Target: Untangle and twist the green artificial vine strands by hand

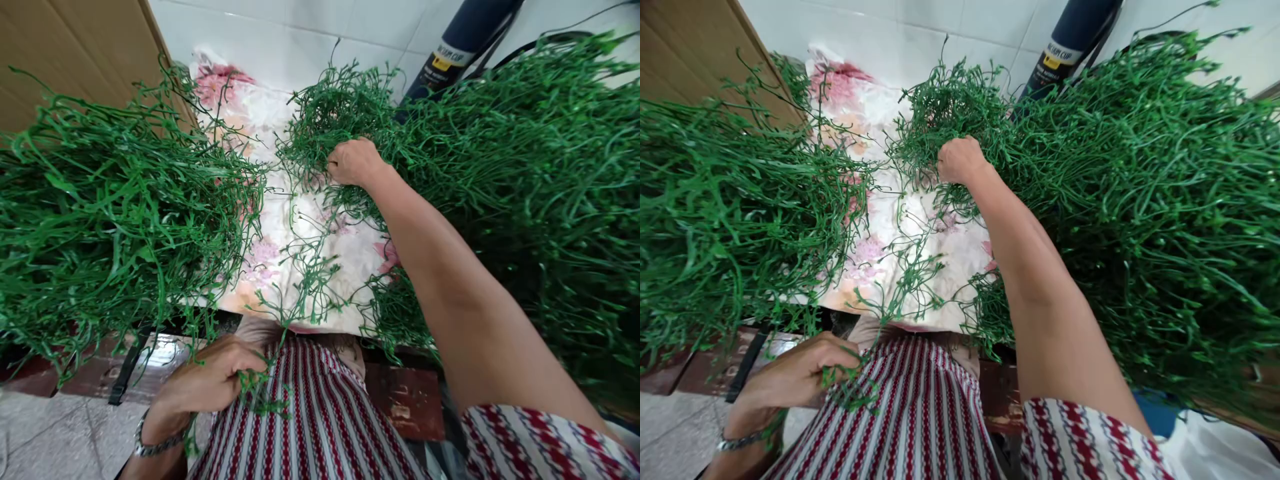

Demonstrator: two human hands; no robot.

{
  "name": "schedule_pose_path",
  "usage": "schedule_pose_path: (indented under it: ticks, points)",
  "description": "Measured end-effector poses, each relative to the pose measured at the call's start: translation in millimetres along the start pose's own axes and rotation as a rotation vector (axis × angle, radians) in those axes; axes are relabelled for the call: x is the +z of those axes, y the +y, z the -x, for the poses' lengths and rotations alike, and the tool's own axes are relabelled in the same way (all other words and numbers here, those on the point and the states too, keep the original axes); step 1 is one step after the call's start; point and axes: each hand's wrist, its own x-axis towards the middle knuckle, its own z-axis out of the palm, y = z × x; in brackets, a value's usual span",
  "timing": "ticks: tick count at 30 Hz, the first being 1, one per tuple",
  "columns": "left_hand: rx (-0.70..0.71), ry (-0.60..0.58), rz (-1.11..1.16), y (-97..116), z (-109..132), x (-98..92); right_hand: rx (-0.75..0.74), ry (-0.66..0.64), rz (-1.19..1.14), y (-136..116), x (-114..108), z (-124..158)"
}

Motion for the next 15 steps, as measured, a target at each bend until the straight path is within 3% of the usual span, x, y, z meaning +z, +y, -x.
schedule_pose_path:
  ticks: [5, 8, 12, 15]
  points:
    - [-0.11, 0.127, 0.145, -4.9, 6.6, 0.7, -0.002, -0.015, -0.027, 1.0, -1.4, 1.1]
    - [-0.147, 0.243, 0.259, -1.8, -3.6, -0.1, -0.048, -0.042, -0.05, -2.2, -13.7, 7.2]
    - [-0.238, 0.498, 0.359, 0.5, -14.6, 3.8, -0.165, 0.013, -0.112, -10.1, -34.9, 22.2]
    - [-0.287, 0.569, 0.401, 3.2, -17.8, 8.7, -0.258, 0.048, -0.189, -17.8, -49.2, 37.2]
